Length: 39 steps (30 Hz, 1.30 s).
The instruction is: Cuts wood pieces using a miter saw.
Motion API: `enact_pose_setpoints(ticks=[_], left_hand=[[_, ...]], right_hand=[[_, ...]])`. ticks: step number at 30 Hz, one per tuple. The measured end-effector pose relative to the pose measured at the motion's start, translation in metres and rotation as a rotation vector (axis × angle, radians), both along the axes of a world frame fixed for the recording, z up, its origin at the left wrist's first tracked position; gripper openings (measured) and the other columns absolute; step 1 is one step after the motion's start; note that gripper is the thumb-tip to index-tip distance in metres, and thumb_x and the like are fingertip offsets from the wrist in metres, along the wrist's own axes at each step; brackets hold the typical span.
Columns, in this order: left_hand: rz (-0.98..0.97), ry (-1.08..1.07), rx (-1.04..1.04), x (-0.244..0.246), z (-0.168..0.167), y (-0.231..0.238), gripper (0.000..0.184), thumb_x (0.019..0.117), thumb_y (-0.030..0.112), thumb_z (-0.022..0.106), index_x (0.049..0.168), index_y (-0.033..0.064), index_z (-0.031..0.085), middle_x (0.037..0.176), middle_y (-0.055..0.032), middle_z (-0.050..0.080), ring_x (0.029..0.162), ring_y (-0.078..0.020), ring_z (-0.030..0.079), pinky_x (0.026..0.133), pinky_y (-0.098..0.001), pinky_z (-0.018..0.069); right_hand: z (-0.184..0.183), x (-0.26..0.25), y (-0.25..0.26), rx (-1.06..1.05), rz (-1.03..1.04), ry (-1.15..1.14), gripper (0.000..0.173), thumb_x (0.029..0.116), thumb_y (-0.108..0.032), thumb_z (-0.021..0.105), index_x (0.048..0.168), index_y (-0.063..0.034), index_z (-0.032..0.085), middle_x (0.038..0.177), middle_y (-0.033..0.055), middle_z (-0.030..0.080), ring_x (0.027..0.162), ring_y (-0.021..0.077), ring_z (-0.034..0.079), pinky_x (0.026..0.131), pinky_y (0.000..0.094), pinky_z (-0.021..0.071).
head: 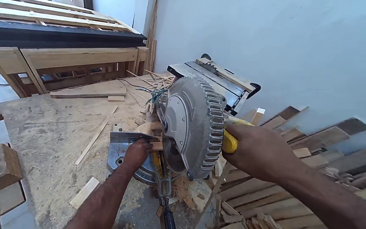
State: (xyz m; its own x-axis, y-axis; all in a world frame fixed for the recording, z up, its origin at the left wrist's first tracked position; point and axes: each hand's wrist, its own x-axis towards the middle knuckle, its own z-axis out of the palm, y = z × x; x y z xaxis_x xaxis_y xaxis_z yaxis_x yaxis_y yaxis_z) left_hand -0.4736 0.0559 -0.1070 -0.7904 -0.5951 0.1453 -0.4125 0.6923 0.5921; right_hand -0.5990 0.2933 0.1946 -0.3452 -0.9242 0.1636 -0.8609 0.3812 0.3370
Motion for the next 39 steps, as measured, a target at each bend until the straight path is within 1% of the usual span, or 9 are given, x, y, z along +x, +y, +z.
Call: enact_pose_setpoints(ticks=[7,21,28,31,33,34,36,38,39], left_hand=[[0.0,0.0,0.017,0.0,0.001,0.0,0.022,0.1009,0.032,0.065,0.117,0.0253,0.078,0.108,-0.0035,0.071,0.102,-0.0188,0.069,0.093,-0.0406,0.0573],[-0.017,-0.083,0.006,-0.003,0.007,-0.002,0.025,0.1031,0.034,0.06,0.12,0.0273,0.077,0.109,-0.0044,0.068,0.103,-0.0184,0.067,0.094,-0.0391,0.0566],[-0.121,-0.048,-0.132,0.003,0.013,0.004,0.028,0.1009,0.038,0.061,0.109,0.018,0.078,0.133,-0.0031,0.065,0.127,-0.0209,0.058,0.111,-0.0395,0.0468],[-0.109,-0.148,-0.067,0.005,0.026,0.012,0.027,0.1021,0.033,0.059,0.109,0.0132,0.076,0.14,-0.0004,0.064,0.134,-0.0197,0.056,0.116,-0.041,0.0425],[-0.071,-0.134,0.021,0.018,0.036,0.023,0.026,0.1008,0.029,0.062,0.107,0.0076,0.075,0.132,-0.0072,0.068,0.128,-0.0242,0.06,0.113,-0.0433,0.0446],[-0.06,-0.081,0.065,0.032,0.039,0.03,0.027,0.0994,0.028,0.064,0.108,0.0044,0.074,0.13,-0.0121,0.068,0.125,-0.0278,0.062,0.111,-0.0459,0.0466],[-0.033,0.046,0.102,0.068,0.037,0.05,0.027,0.095,0.024,0.069,0.108,0.0005,0.073,0.126,-0.0197,0.067,0.119,-0.0349,0.064,0.105,-0.0519,0.051],[-0.004,0.052,0.166,0.104,0.036,0.074,0.026,0.09,0.02,0.073,0.105,-0.0011,0.074,0.122,-0.023,0.067,0.115,-0.0383,0.065,0.1,-0.0545,0.0533],[-0.005,-0.019,0.245,0.118,0.038,0.084,0.027,0.0898,0.019,0.074,0.107,-0.0019,0.074,0.124,-0.024,0.066,0.117,-0.0387,0.064,0.101,-0.0544,0.0525]], right_hand=[[-0.045,0.004,0.019,-0.18,0.192,0.105,0.026,0.0765,-0.039,0.067,0.08,-0.0141,0.064,0.065,0.002,0.06,0.058,0.0233,0.065,0.044,0.0446,0.0502],[-0.102,0.017,0.026,-0.301,0.264,0.108,0.025,0.0847,-0.032,0.061,0.075,-0.0092,0.058,0.062,0.0065,0.058,0.057,0.0256,0.066,0.046,0.0416,0.0518],[-0.034,0.0,0.019,-0.115,0.131,0.003,0.022,0.0814,-0.036,0.074,0.089,-0.0164,0.07,0.074,0.0037,0.067,0.066,0.0249,0.069,0.05,0.0482,0.0548],[0.017,-0.011,-0.002,-0.296,0.175,0.021,0.023,0.0887,-0.026,0.075,0.108,-0.0144,0.072,0.096,0.0098,0.072,0.087,0.0322,0.072,0.067,0.0572,0.0577],[0.023,-0.01,-0.01,-0.536,0.204,0.009,0.036,0.0943,-0.019,0.07,0.128,-0.008,0.067,0.128,0.0153,0.068,0.12,0.0352,0.064,0.1,0.0584,0.0519],[0.011,-0.008,-0.011,-0.672,0.238,-0.013,0.04,0.0969,-0.017,0.065,0.134,-0.0049,0.064,0.14,0.0164,0.062,0.132,0.0341,0.057,0.11,0.0552,0.0459],[-0.042,-0.004,-0.011,-0.876,0.281,-0.124,0.034,0.0989,-0.016,0.06,0.129,-0.0015,0.065,0.14,0.0181,0.06,0.134,0.0326,0.055,0.111,0.0516,0.0459],[-0.123,-0.013,-0.016,-0.814,0.064,-0.382,0.031,0.0972,-0.022,0.061,0.121,-0.0032,0.069,0.135,0.0197,0.062,0.128,0.0337,0.059,0.105,0.0499,0.0513],[-0.156,-0.025,-0.024,-0.693,-0.132,-0.555,0.038,0.0977,-0.025,0.063,0.128,-0.0025,0.066,0.142,0.0234,0.056,0.133,0.037,0.054,0.109,0.0509,0.0485]])
